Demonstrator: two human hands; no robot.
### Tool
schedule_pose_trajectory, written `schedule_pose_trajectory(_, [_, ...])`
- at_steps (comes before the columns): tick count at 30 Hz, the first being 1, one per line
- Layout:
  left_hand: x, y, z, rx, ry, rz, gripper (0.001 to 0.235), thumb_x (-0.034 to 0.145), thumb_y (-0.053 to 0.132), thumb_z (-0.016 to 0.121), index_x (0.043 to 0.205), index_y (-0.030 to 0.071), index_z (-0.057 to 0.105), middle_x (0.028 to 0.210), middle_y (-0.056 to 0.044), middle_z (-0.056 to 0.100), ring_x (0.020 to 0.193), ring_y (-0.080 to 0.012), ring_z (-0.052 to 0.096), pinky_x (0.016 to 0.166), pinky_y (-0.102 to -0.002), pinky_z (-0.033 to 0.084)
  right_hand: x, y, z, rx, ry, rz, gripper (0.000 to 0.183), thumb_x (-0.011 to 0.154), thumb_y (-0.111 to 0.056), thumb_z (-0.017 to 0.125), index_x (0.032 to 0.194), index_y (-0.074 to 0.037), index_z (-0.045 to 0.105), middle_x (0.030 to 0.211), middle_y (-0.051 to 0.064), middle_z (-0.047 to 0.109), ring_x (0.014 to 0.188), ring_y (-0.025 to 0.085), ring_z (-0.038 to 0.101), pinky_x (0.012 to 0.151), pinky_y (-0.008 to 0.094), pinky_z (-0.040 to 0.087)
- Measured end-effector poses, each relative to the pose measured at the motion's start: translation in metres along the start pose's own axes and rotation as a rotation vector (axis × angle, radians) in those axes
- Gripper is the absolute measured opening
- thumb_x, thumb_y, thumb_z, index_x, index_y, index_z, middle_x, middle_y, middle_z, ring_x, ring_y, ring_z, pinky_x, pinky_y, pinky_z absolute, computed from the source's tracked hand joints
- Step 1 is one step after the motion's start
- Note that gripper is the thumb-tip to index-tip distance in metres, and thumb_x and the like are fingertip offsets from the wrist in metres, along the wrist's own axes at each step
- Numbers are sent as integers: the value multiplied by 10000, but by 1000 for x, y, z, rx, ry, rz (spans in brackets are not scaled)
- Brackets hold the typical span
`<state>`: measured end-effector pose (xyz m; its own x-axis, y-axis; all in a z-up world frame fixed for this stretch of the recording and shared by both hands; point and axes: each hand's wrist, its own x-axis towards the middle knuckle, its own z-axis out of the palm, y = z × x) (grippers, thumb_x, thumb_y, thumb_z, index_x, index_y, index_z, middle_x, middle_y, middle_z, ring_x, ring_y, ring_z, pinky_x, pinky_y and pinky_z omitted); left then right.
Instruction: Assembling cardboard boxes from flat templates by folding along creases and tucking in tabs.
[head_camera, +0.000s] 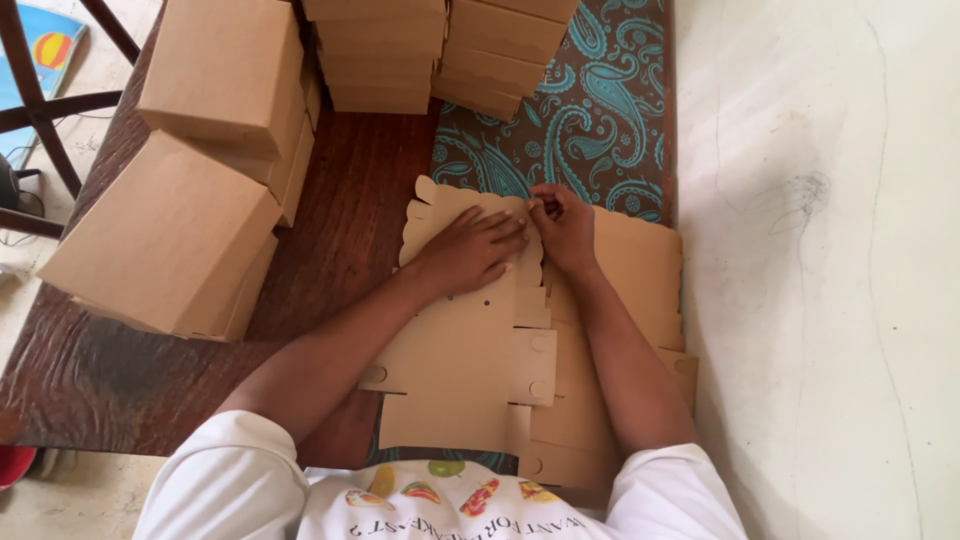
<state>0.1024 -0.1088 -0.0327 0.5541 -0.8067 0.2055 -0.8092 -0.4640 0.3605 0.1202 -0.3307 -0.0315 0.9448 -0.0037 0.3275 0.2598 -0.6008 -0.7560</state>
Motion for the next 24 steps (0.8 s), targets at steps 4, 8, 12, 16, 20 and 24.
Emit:
schedule_pose_trajectory(4, [-1,1,-4,11,27,0,458,1057,365,486,1451,147,571,1523,-136,525,1486,-326,399,1212,-562,259,-2,-15,-3,-15,-95,-17,335,879,5,663,1201,-60,729,947,197,708,842,328,692,699,431,569])
schedule_pose_trajectory(8, [0,-10,13,55,73,13,436,1044,404,499,1364,142,638,1436,-149,580,1398,-334,486,1189,-545,292,-3,-13,-4,-9,-116,-16,343,858,0,644,1172,-77,759,959,189,707,875,360,699,713,437,569])
schedule_pose_trajectory(12, [5,-12,28,232,212,19,302,964,335,646,1185,131,676,1084,-74,545,1057,-277,520,889,-459,409,-2,-10,-5,-32,25,-19,239,901,-65,694,1135,-68,746,937,167,698,883,331,702,715,427,574])
schedule_pose_trajectory(16, [-2,28,-15,79,82,-48,537,892,427,724,1355,173,626,1323,-164,560,1253,-395,490,983,-566,393,-2,0,-1,29,125,27,184,988,-176,734,1131,-61,728,944,136,702,935,274,705,734,390,564])
schedule_pose_trajectory(20, [-7,32,-10,42,-99,-73,580,1020,541,466,1505,224,499,1625,-115,387,1542,-413,210,1174,-688,167,-1,4,1,-17,112,44,172,970,-180,755,1092,-59,741,931,137,711,930,287,715,726,392,574])
schedule_pose_trajectory(24, [-5,28,-7,22,-106,-43,587,1036,512,429,1543,216,440,1671,-63,339,1570,-389,165,1203,-699,111,-1,-3,-1,29,126,79,154,983,-161,733,1089,-52,756,927,136,721,918,264,716,714,383,578])
